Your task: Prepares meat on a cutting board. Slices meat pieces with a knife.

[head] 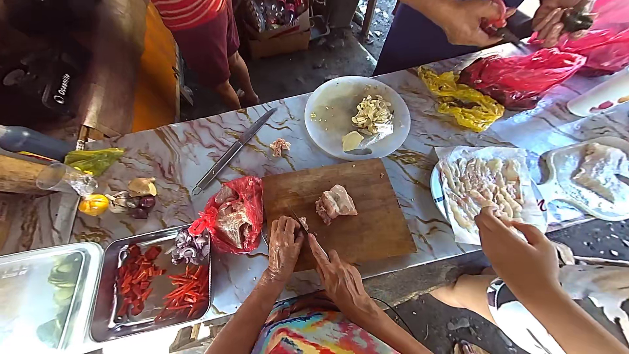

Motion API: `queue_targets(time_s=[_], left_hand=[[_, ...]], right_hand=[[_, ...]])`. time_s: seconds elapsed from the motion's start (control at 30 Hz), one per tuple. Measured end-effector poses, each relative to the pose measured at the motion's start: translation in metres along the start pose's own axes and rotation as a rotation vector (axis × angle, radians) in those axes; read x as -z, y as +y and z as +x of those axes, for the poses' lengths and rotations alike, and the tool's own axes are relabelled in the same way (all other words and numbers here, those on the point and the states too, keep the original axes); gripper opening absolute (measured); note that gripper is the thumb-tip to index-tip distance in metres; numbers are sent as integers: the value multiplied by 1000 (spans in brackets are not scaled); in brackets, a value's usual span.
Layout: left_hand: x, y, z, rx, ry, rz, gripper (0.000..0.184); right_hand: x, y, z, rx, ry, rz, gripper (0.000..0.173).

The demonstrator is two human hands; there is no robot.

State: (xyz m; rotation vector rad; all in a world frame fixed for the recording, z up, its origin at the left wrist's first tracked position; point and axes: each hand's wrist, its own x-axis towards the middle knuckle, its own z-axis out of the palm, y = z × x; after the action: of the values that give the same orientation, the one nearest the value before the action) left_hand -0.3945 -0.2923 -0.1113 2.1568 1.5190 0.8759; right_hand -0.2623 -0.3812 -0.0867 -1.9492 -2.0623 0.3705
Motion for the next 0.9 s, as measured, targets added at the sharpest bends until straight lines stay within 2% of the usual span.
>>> queue_targets(time_s=[0.07,0.6,0.67,0.8,0.9], left_hand=[[-1,1,0,4,5,19,9],[-6,-8,1,-17,97,62,4],[-4,-10,0,-17,108,38,6],[0,-12,-6,-58,102,-89,11],[-1,-14,-12,-132,83,-54,14]], right_hand=[[8,-2,-3,-16,-63,3,55],[30,8,-40,-9,-126,-161,57],[37,12,-43,-18,-113,-115,55],[36,34,-48,-6,76,163,47],[33,42,-43,-3,161,291,46]])
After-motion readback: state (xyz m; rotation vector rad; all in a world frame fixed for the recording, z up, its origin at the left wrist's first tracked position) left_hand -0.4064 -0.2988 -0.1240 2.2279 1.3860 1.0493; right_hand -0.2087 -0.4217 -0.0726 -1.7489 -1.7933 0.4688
